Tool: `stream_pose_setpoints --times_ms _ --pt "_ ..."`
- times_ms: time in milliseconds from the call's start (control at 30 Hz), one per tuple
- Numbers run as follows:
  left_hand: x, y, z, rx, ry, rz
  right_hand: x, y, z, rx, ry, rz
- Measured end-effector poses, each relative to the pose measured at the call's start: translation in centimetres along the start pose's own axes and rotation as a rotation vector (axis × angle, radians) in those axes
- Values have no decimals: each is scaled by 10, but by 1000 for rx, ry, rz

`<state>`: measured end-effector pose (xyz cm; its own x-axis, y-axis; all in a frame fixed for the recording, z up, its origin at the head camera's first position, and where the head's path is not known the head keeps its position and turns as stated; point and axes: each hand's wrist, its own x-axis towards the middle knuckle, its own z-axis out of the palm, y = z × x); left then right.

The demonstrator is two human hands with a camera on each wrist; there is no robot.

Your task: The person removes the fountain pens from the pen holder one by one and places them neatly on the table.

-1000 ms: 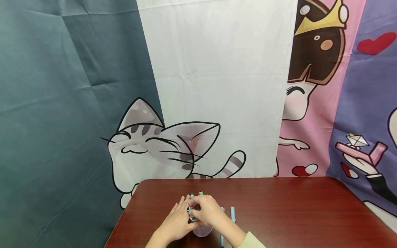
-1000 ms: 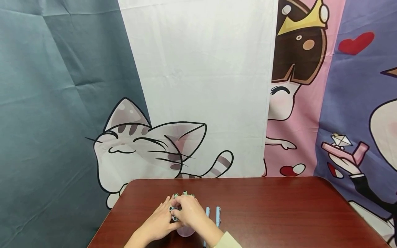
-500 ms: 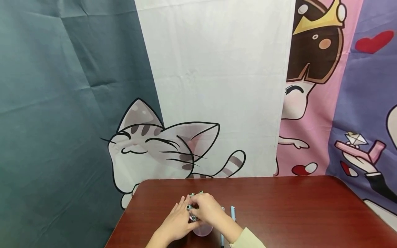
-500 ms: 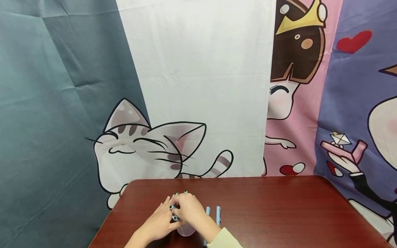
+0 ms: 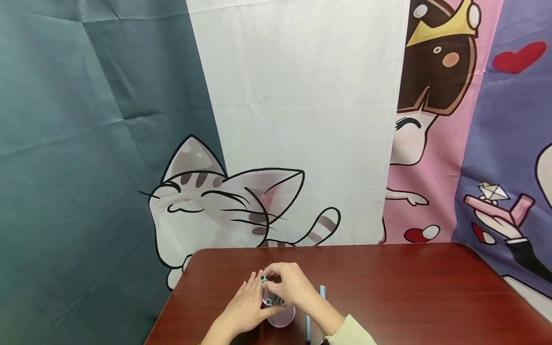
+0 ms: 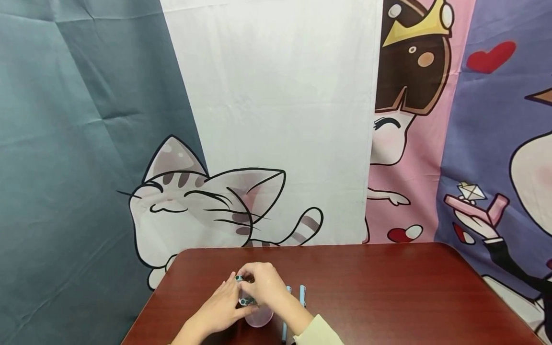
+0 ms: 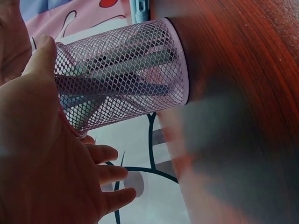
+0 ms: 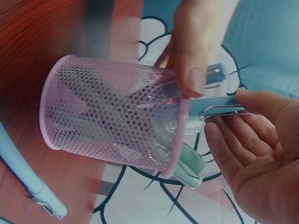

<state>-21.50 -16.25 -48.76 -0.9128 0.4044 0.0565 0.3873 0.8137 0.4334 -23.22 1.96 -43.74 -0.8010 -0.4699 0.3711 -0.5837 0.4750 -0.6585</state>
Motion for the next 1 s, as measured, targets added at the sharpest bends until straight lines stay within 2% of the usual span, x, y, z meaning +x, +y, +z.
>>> stream_pose_setpoints --times_ms 200,700,1000 --pt "1 0 0 13 8 -7 0 -4 -10 111 40 5" --pt "-1 0 2 38 17 4 -5 -8 -26 275 117 -18" --pt "0 0 2 61 38 9 -10 -11 -39 345 115 29"
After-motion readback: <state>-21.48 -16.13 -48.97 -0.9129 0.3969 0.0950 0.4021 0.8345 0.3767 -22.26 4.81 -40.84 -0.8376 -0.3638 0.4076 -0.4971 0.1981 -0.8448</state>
